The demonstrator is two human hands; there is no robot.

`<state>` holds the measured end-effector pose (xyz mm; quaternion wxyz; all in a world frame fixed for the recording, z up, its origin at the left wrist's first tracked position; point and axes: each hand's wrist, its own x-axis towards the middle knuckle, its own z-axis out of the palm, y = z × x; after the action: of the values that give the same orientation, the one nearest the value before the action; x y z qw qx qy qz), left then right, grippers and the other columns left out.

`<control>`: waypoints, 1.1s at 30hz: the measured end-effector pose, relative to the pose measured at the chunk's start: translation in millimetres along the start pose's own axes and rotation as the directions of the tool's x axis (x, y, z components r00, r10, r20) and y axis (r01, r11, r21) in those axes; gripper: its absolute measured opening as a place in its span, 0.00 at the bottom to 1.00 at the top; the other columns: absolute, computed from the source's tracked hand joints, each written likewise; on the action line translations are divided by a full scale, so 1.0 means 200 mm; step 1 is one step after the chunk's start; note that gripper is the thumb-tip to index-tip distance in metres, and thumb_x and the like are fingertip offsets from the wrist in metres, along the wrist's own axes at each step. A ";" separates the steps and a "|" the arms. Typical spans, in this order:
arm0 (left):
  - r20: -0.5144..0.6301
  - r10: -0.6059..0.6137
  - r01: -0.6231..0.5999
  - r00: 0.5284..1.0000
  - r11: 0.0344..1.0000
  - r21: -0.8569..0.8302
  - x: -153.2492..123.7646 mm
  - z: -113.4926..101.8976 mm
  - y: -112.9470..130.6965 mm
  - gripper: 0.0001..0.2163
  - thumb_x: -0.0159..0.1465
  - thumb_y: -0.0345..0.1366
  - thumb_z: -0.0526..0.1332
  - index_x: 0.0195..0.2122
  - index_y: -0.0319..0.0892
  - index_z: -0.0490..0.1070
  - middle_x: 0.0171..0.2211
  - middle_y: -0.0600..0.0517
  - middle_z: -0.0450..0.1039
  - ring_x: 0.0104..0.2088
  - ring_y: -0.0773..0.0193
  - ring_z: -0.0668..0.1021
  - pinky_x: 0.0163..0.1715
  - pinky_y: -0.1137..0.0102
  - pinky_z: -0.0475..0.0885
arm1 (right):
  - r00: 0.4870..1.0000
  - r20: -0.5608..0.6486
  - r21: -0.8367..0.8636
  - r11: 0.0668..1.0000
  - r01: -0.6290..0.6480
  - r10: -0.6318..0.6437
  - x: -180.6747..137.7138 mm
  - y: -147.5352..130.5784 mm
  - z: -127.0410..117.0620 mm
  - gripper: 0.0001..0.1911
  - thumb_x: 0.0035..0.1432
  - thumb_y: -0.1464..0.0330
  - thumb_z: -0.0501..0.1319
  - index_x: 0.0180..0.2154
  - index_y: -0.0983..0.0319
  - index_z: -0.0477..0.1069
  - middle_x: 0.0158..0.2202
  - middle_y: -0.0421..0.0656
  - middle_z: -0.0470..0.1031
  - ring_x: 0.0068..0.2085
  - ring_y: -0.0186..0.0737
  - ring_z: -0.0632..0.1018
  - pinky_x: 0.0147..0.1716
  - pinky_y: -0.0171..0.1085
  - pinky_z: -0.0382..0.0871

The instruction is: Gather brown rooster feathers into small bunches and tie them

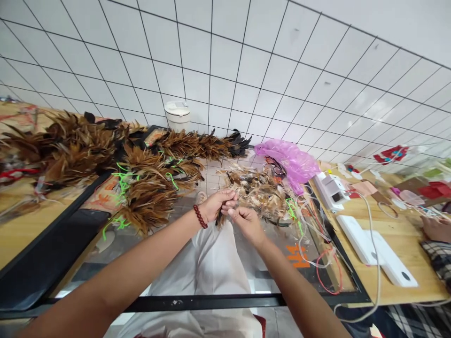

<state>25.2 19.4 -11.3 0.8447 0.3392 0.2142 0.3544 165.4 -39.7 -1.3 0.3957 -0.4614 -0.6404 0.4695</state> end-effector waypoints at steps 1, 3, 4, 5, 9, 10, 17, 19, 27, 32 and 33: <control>0.001 0.009 -0.009 1.000 1.000 0.007 0.00 0.00 0.00 0.10 0.60 0.39 0.61 0.29 0.38 0.63 0.17 0.61 0.52 0.14 0.78 0.52 0.13 0.81 0.47 | 1.000 0.003 -0.003 1.000 0.008 -0.008 0.00 0.00 0.00 0.26 0.56 0.49 0.59 0.18 0.60 0.61 0.18 0.36 0.55 0.23 0.30 0.56 0.26 0.34 0.54; -0.001 0.021 -0.021 1.000 1.000 0.020 0.00 0.00 0.00 0.10 0.60 0.39 0.61 0.29 0.38 0.63 0.17 0.61 0.52 0.14 0.78 0.52 0.12 0.81 0.47 | 1.000 0.002 -0.015 1.000 0.023 -0.023 0.00 -0.02 0.00 0.26 0.57 0.49 0.58 0.18 0.61 0.61 0.18 0.36 0.56 0.23 0.30 0.57 0.26 0.33 0.55; -0.004 0.025 -0.025 1.000 0.999 0.026 0.00 0.01 0.00 0.11 0.60 0.39 0.61 0.28 0.38 0.63 0.17 0.61 0.52 0.13 0.78 0.52 0.12 0.81 0.47 | 1.000 0.006 -0.024 0.999 0.027 -0.027 -0.01 -0.02 0.00 0.26 0.58 0.50 0.58 0.18 0.61 0.62 0.18 0.36 0.56 0.24 0.30 0.58 0.27 0.33 0.55; -0.006 0.025 -0.025 1.000 0.999 0.031 0.00 0.01 0.00 0.11 0.60 0.40 0.61 0.28 0.38 0.63 0.17 0.61 0.52 0.13 0.78 0.52 0.12 0.81 0.47 | 1.000 0.007 -0.031 0.999 0.029 -0.029 -0.01 -0.02 -0.01 0.26 0.58 0.50 0.58 0.18 0.62 0.62 0.18 0.36 0.57 0.24 0.29 0.59 0.27 0.33 0.55; 0.003 0.009 -0.009 1.000 0.999 0.035 0.01 0.01 0.00 0.11 0.60 0.40 0.62 0.28 0.38 0.63 0.16 0.61 0.52 0.13 0.78 0.53 0.12 0.81 0.48 | 1.000 -0.017 -0.032 0.999 0.016 -0.016 -0.01 0.00 -0.02 0.25 0.56 0.49 0.60 0.18 0.61 0.64 0.18 0.36 0.57 0.24 0.31 0.59 0.27 0.34 0.57; 0.017 0.010 -0.011 1.000 1.000 0.029 0.01 0.01 0.00 0.11 0.60 0.39 0.61 0.29 0.38 0.63 0.16 0.61 0.53 0.13 0.78 0.53 0.12 0.81 0.48 | 0.999 -0.034 -0.024 1.000 0.014 -0.015 -0.01 0.00 -0.02 0.25 0.55 0.49 0.60 0.18 0.60 0.64 0.18 0.36 0.57 0.23 0.31 0.59 0.27 0.34 0.57; 0.026 -0.012 0.011 1.000 0.998 0.057 0.00 0.03 0.00 0.10 0.64 0.37 0.57 0.28 0.39 0.61 0.16 0.61 0.51 0.13 0.78 0.52 0.13 0.81 0.47 | 0.949 -0.305 -0.010 0.997 0.076 -0.075 0.05 -0.01 -0.11 0.21 0.57 0.50 0.60 0.29 0.62 0.69 0.20 0.35 0.59 0.24 0.29 0.58 0.25 0.32 0.54; 0.031 -0.014 0.012 0.999 0.998 0.066 -0.01 0.04 0.00 0.10 0.65 0.37 0.57 0.28 0.39 0.61 0.16 0.61 0.51 0.13 0.78 0.52 0.14 0.81 0.47 | 0.934 -0.345 -0.038 0.995 0.089 -0.097 0.09 -0.03 -0.14 0.20 0.54 0.51 0.62 0.35 0.62 0.71 0.22 0.35 0.60 0.24 0.29 0.59 0.25 0.32 0.55; 0.001 0.018 -0.018 1.000 0.995 0.094 -0.01 0.04 -0.01 0.11 0.65 0.37 0.55 0.27 0.39 0.60 0.16 0.61 0.52 0.13 0.78 0.52 0.13 0.81 0.46 | 0.980 -0.196 0.249 0.968 0.013 0.037 0.20 0.02 -0.06 0.25 0.52 0.47 0.62 0.37 0.63 0.74 0.21 0.35 0.60 0.22 0.29 0.57 0.22 0.32 0.51; 0.000 0.039 -0.039 0.999 0.994 0.107 -0.01 0.03 -0.01 0.10 0.65 0.37 0.57 0.28 0.39 0.61 0.16 0.61 0.52 0.13 0.78 0.52 0.13 0.81 0.47 | 0.985 -0.164 0.349 0.937 0.002 0.060 0.20 0.06 -0.04 0.23 0.49 0.50 0.66 0.36 0.62 0.75 0.21 0.34 0.59 0.22 0.28 0.56 0.22 0.32 0.52; 0.000 0.034 -0.034 0.999 0.993 0.109 -0.01 0.03 -0.02 0.11 0.65 0.38 0.57 0.28 0.39 0.61 0.16 0.61 0.52 0.13 0.78 0.52 0.13 0.81 0.46 | 0.986 -0.160 0.340 0.940 0.004 0.053 0.20 0.06 -0.05 0.23 0.48 0.50 0.66 0.36 0.62 0.76 0.21 0.34 0.60 0.22 0.28 0.57 0.22 0.31 0.52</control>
<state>29.6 14.4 -9.1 0.8184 0.3883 0.2282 0.3570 166.5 2.5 -7.7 0.5155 -0.4321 -0.5088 0.5373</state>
